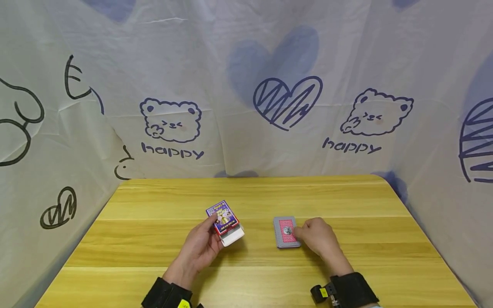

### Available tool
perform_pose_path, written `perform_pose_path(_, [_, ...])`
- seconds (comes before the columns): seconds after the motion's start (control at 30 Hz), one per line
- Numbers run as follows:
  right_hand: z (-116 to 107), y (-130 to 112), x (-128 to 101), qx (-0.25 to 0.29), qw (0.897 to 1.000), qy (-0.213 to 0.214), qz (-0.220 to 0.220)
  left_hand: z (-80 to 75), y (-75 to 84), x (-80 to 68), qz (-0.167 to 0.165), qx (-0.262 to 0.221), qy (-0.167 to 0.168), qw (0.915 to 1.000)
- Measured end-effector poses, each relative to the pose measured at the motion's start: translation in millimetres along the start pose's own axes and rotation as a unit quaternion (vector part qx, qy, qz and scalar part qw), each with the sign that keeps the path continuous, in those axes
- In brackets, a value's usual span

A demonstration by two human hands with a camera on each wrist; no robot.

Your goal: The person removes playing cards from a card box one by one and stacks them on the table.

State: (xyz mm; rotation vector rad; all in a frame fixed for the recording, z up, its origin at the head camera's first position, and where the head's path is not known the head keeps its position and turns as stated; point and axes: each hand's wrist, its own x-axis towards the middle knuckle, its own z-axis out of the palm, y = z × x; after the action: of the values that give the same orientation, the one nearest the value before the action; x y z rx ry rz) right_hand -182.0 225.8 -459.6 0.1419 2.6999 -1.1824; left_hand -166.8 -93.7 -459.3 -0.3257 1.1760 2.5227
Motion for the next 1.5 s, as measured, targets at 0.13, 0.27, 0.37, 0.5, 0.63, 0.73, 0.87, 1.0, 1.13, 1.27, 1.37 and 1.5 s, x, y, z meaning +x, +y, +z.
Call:
perform_pose_path(0.13, [6, -15, -7, 0.030, 0.999, 0.018, -0.038, -0.1, -2.8, 0.3, -0.001, 0.000, -0.013, 0.9999])
perform_pose_path(0.27, [19, -34, -19, 0.077, 0.994, 0.025, -0.072, 1.8, -6.1, 0.4, 0.001, 0.003, -0.039, 0.9992])
perform_pose_path(0.37, [30, -46, -26, 0.109, 0.990, 0.017, -0.092, 4.0, -8.2, -0.3, 0.007, 0.010, -0.056, 0.9983])
perform_pose_path(0.5, [43, -56, -34, 0.159, 0.979, -0.021, -0.122, 6.6, -11.6, -0.3, 0.006, 0.017, -0.067, 0.9976])
perform_pose_path(0.63, [55, -63, -38, 0.203, 0.968, -0.061, -0.131, 8.5, -15.6, 0.1, 0.005, 0.019, -0.075, 0.9970])
perform_pose_path(0.73, [63, -64, -40, 0.218, 0.966, -0.077, -0.119, 10.3, -17.7, -0.5, 0.006, 0.014, -0.075, 0.9971])
perform_pose_path(0.87, [70, -65, -41, 0.221, 0.969, -0.063, -0.095, 12.0, -19.2, -1.9, 0.008, 0.004, -0.078, 0.9969])
perform_pose_path(1.0, [75, -67, -41, 0.246, 0.967, -0.029, -0.058, 13.0, -20.3, -2.9, 0.011, 0.005, -0.090, 0.9959])
perform_pose_path(1.13, [81, -68, -43, 0.295, 0.955, -0.007, -0.014, 14.3, -22.2, -2.6, 0.010, 0.012, -0.097, 0.9952])
perform_pose_path(1.27, [84, -68, -43, 0.318, 0.948, 0.000, 0.017, 15.5, -24.3, -2.4, 0.009, 0.018, -0.096, 0.9952])
perform_pose_path(1.37, [85, -67, -41, 0.325, 0.945, 0.003, 0.028, 16.5, -25.4, -3.2, 0.004, 0.019, -0.094, 0.9954])
perform_pose_path(1.5, [88, -65, -39, 0.332, 0.943, 0.011, 0.039, 17.8, -25.9, -4.4, -0.001, 0.022, -0.096, 0.9951])
